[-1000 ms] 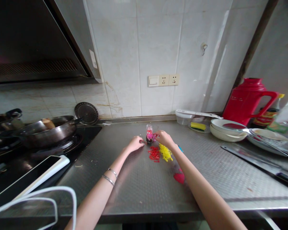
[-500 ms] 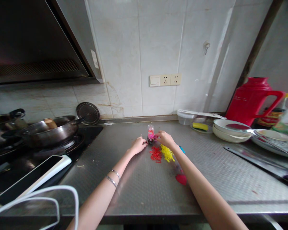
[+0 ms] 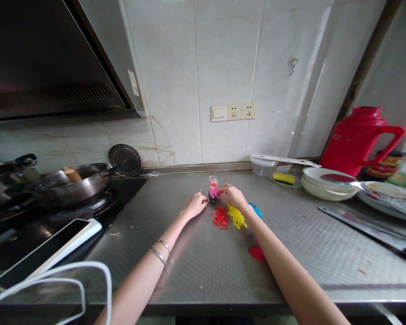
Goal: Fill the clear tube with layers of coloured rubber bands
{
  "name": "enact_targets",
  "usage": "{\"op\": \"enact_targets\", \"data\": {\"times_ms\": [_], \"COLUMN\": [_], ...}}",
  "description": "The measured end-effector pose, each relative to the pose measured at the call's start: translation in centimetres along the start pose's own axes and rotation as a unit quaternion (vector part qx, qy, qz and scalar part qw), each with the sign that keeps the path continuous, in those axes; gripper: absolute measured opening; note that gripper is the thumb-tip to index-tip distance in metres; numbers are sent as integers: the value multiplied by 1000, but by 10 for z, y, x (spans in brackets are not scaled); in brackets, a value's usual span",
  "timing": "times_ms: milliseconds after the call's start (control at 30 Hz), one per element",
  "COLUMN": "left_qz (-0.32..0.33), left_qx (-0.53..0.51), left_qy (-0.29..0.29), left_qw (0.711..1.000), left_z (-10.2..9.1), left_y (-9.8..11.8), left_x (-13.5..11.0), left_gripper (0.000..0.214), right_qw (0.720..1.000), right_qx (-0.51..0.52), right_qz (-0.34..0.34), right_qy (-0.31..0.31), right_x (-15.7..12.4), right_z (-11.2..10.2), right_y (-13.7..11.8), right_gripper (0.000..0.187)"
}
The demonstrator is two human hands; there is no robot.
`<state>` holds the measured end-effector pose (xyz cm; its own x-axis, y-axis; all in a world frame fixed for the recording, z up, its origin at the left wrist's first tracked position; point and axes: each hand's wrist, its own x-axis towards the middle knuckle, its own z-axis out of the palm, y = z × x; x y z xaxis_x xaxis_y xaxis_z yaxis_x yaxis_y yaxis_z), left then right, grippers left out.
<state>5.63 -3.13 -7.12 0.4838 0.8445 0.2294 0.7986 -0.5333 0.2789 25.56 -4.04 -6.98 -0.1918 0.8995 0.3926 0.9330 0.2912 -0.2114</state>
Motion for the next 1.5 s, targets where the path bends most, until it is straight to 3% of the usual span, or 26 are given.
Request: {"op": "enact_targets", "data": {"times_ms": [267, 467, 633, 800, 933, 1200, 1367, 1500], "left_qz": [12, 17, 28, 25, 17, 15, 9, 15], "left_qx": [-10, -7, -13, -23, -20, -12, -35, -83], "left_qy": [21, 28, 32, 23, 20, 51, 96, 154], "left_qw": [1000, 999, 999, 999, 999, 999, 995, 985], "left_z": [2, 4, 8, 9, 7, 6, 4, -1], "left_y": [-3, -6, -9, -10, -9, -11, -20, -29], "left_x": [1, 2, 3, 2, 2, 4, 9, 15], "left_gripper": [22, 21, 20, 21, 21, 20, 16, 12], "right_qw": [999, 983, 956, 952, 963, 978, 955, 940], "right_qx": [37, 143, 225, 240, 201, 151, 197, 223], "right_qz": [0, 30, 4, -48, -96, -81, -75, -43], "right_qy": [23, 111, 188, 182, 154, 120, 210, 254], "right_x": [-1, 1, 8, 18, 28, 34, 25, 10], "right_z": [3, -2, -29, -63, -75, -73, -66, -47], "right_y": [4, 22, 19, -2, -12, -17, -14, -5], "right_gripper": [20, 18, 17, 17, 16, 17, 18, 20]}}
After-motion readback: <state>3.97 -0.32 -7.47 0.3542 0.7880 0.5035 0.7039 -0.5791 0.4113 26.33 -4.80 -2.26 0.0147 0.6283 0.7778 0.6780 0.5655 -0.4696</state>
